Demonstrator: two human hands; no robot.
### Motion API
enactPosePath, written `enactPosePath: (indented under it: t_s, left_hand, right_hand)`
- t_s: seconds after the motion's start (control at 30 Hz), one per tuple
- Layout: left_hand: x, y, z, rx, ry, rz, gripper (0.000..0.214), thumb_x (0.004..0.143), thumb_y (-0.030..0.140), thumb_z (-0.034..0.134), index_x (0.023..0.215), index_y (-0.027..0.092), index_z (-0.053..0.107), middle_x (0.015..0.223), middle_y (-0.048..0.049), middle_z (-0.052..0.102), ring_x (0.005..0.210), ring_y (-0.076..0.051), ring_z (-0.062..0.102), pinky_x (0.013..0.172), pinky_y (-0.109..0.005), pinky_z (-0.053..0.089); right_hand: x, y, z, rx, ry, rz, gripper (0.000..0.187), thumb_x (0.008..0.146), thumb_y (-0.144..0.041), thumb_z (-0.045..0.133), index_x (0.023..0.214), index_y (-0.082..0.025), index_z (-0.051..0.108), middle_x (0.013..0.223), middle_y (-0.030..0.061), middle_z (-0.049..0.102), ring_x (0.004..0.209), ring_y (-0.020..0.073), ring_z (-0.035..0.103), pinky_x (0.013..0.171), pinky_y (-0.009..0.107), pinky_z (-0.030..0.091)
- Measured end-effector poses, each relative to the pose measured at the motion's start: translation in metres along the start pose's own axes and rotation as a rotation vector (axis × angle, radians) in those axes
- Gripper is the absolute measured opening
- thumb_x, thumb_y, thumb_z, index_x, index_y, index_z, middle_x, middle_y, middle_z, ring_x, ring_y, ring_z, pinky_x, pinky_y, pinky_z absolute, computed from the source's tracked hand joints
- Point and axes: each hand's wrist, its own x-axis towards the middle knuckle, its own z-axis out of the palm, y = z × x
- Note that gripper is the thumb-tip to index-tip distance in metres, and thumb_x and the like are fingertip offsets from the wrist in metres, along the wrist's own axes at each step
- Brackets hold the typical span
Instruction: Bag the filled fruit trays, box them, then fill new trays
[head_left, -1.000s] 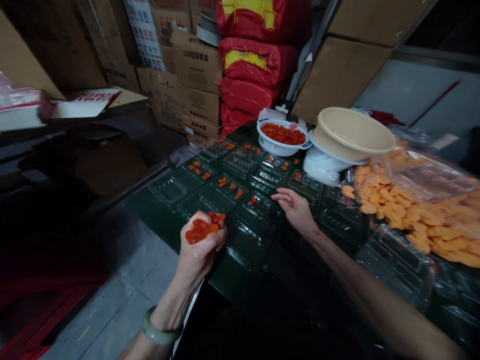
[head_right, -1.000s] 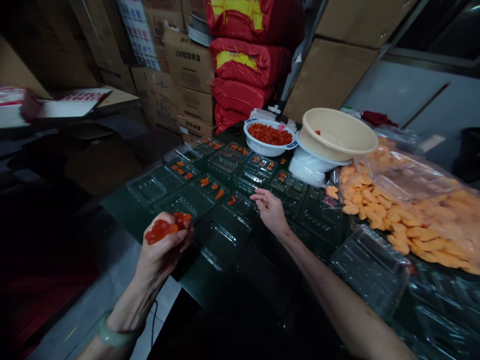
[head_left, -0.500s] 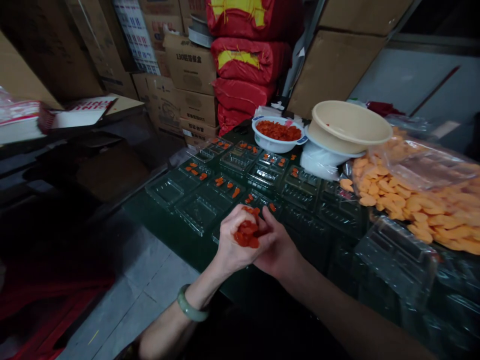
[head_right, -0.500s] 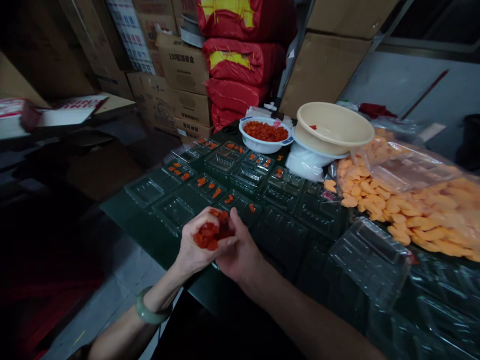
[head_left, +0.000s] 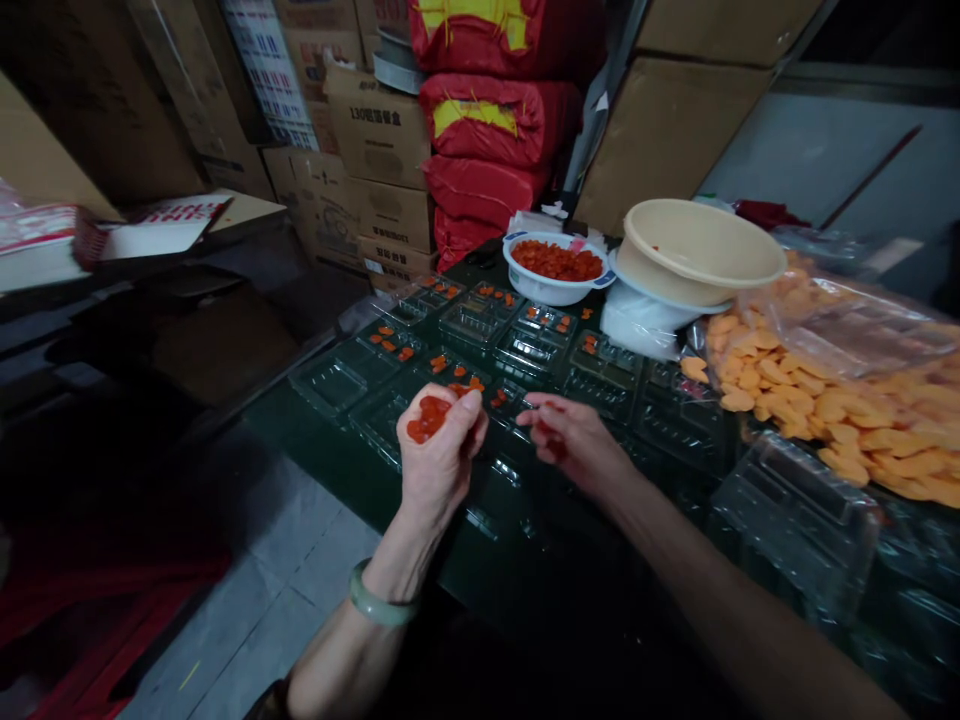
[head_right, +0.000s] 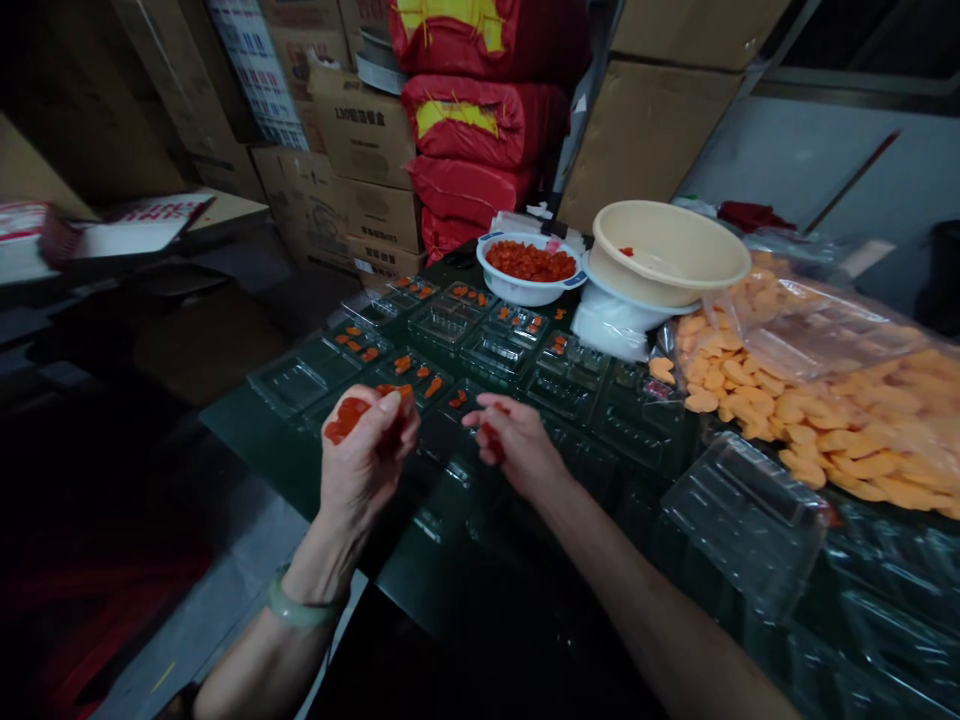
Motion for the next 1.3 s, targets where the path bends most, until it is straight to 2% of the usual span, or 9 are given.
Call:
enactPosePath:
  t_s: [0.13,0.23,0.33,0.63,0.8,0.97,1.17,1.23,1.3]
  left_hand:
    - [-0.003,0.005,-0.014,0.039,-0.037,0.001,0.028,0.069,0.019,0.069,0.062,0.017,0.041,0.052,0.0050,0.047,0.044,-0.007,0.045,0.041,-0.017,0.025]
    - [-0.006,0.003,-0.023,0.067,-0.073,0.015,0.025,0.072,0.016,0.066,0.062,0.016,0.043,0.051,0.0048,0.046,0.045,-0.007,0.045,0.043,-0.018,0.026]
    - [-0.006,0.002,-0.027,0.081,-0.080,0.022,0.024,0.073,0.015,0.065,0.062,0.016,0.043,0.051,0.0045,0.046,0.045,-0.007,0.044,0.044,-0.019,0.026]
    - [-0.007,0.005,-0.036,0.085,-0.029,0.022,0.025,0.073,0.015,0.065,0.061,0.016,0.043,0.050,0.0047,0.045,0.045,-0.008,0.044,0.043,-0.020,0.027]
    - [-0.010,0.008,-0.043,0.094,-0.008,0.016,0.024,0.072,0.015,0.065,0.061,0.016,0.043,0.052,0.0043,0.047,0.045,-0.008,0.045,0.044,-0.020,0.027]
    - [-0.012,0.017,-0.049,0.103,-0.012,0.032,0.025,0.073,0.015,0.064,0.061,0.016,0.042,0.052,0.0040,0.047,0.046,-0.008,0.045,0.044,-0.020,0.028]
    - [-0.012,0.031,-0.058,0.079,0.032,0.019,0.025,0.072,0.018,0.064,0.063,0.017,0.041,0.054,0.0037,0.048,0.044,-0.008,0.045,0.039,-0.017,0.023]
    - [-0.014,0.032,-0.059,0.076,0.040,0.016,0.026,0.071,0.020,0.065,0.063,0.018,0.041,0.054,0.0037,0.048,0.043,-0.008,0.044,0.038,-0.017,0.024]
    - [-0.016,0.031,-0.060,0.082,0.056,0.008,0.028,0.069,0.020,0.067,0.062,0.017,0.040,0.054,0.0037,0.048,0.043,-0.008,0.044,0.038,-0.017,0.024]
  right_hand:
    - [0.036,-0.011,-0.028,-0.734,0.088,-0.323,0.027,0.080,-0.030,0.049,0.102,-0.015,0.050,0.050,-0.0040,0.053,0.042,0.0101,0.043,0.043,0.022,0.034]
    - [0.055,-0.011,-0.033,-1.289,0.044,-0.389,0.022,0.082,-0.032,0.048,0.096,-0.017,0.055,0.062,0.0015,0.059,0.061,0.0153,0.056,0.059,0.026,0.040]
    - [0.063,-0.009,-0.029,-1.525,-0.075,-0.381,0.012,0.082,-0.026,0.049,0.087,-0.018,0.058,0.079,0.0056,0.063,0.073,0.0174,0.058,0.065,0.026,0.040]
    - [0.054,-0.024,-0.034,-1.535,-0.091,-0.375,0.018,0.082,-0.019,0.046,0.096,-0.018,0.057,0.084,0.0058,0.061,0.075,0.0174,0.056,0.066,0.026,0.040]
    - [0.045,-0.014,-0.043,-1.483,-0.118,-0.380,0.015,0.069,-0.016,0.061,0.083,-0.019,0.058,0.083,0.0032,0.057,0.073,0.0148,0.053,0.068,0.026,0.040]
    - [0.044,-0.014,-0.047,-1.327,-0.054,-0.368,0.007,0.072,-0.013,0.053,0.077,-0.018,0.056,0.070,-0.0005,0.053,0.060,0.0103,0.048,0.059,0.023,0.039]
    - [0.030,-0.024,-0.035,-0.734,0.087,-0.179,0.013,0.081,-0.023,0.042,0.085,-0.017,0.052,0.061,-0.0025,0.050,0.039,0.0065,0.031,0.037,0.021,0.022]
    - [0.026,-0.019,-0.030,-0.872,0.090,-0.254,0.013,0.081,-0.024,0.043,0.083,-0.018,0.055,0.056,-0.0030,0.049,0.042,0.0078,0.036,0.041,0.022,0.026]
    - [0.025,-0.011,-0.026,-1.226,0.071,-0.367,0.014,0.081,-0.025,0.046,0.081,-0.020,0.058,0.058,-0.0008,0.054,0.050,0.0109,0.045,0.048,0.023,0.031]
